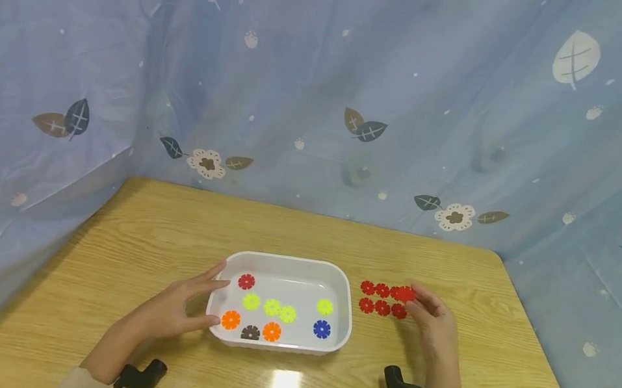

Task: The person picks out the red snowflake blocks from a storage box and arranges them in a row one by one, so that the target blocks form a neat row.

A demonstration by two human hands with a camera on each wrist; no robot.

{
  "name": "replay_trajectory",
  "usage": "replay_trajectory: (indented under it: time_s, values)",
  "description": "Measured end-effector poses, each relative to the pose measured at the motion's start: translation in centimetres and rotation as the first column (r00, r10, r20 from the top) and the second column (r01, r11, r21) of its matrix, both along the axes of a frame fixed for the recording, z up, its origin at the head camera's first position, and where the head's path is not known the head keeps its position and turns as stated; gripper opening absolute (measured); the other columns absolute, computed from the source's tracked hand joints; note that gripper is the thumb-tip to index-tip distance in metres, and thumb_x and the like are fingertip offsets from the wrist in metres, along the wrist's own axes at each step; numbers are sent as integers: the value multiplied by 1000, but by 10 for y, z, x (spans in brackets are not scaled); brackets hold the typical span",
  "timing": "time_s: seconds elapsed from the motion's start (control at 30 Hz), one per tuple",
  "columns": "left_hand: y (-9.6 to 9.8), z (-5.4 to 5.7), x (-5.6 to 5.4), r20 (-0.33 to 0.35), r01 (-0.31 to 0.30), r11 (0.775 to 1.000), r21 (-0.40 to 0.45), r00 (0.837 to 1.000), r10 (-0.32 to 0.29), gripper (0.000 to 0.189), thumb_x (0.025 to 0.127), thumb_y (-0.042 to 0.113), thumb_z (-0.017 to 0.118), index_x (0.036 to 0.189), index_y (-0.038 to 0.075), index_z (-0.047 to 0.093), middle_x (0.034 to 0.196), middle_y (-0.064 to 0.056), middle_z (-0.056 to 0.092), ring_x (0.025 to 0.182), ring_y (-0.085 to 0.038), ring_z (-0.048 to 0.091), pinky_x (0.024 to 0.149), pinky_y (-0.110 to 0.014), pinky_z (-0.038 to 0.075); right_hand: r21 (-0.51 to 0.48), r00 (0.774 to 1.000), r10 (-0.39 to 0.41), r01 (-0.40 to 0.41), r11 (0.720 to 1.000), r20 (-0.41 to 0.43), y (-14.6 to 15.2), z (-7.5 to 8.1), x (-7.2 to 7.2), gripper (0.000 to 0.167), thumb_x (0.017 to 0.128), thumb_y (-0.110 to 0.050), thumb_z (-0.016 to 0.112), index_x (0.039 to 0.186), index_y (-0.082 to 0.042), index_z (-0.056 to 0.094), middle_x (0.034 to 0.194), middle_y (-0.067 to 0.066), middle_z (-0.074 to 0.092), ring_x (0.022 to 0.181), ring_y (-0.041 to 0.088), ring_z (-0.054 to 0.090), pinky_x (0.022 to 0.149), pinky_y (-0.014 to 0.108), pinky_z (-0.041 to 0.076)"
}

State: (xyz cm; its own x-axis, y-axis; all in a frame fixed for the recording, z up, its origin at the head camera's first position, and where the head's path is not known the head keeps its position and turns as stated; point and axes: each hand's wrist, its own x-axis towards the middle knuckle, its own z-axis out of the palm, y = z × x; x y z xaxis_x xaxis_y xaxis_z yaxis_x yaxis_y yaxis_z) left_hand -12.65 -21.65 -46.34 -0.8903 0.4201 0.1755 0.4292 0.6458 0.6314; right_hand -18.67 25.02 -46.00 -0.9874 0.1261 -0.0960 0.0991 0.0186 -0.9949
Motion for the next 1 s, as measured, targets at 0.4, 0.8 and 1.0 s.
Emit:
replay_trajectory:
  time_s: [0.4, 0.8, 1.0]
  values:
    - [-1, -2, 0, -21, 6, 1000, -3, 1000, -6, 64, 84, 40, 69, 137, 10, 51, 157, -11, 23, 136, -40, 33, 103, -61, 35, 259, 971, -207, 171, 951, 117, 19, -28, -6, 41, 91, -8, 62, 131, -4, 54, 115, 2, 59, 87, -10, 51, 74, 5, 46]
    - [-1, -2, 0, -23, 14, 1000, 0, 1000, -14, 63, 84, 39, 69, 137, 9, 51, 157, -9, 22, 136, -39, 33, 103, -59, 36, 548, 984, -180, 143, 824, 13, 19, -32, -2, 35, 91, -8, 59, 124, 1, 59, 120, 24, 61, 103, 25, 58, 65, 3, 39]
    - [-1, -2, 0, -22, 8, 1000, -8, 1000, -8, 62, 85, 39, 69, 136, 9, 51, 157, -9, 22, 136, -39, 34, 103, -59, 37, 595, 985, -171, 134, 793, 6, 17, -29, 0, 32, 90, -6, 60, 120, 3, 61, 110, 24, 64, 95, 23, 58, 62, 9, 41]
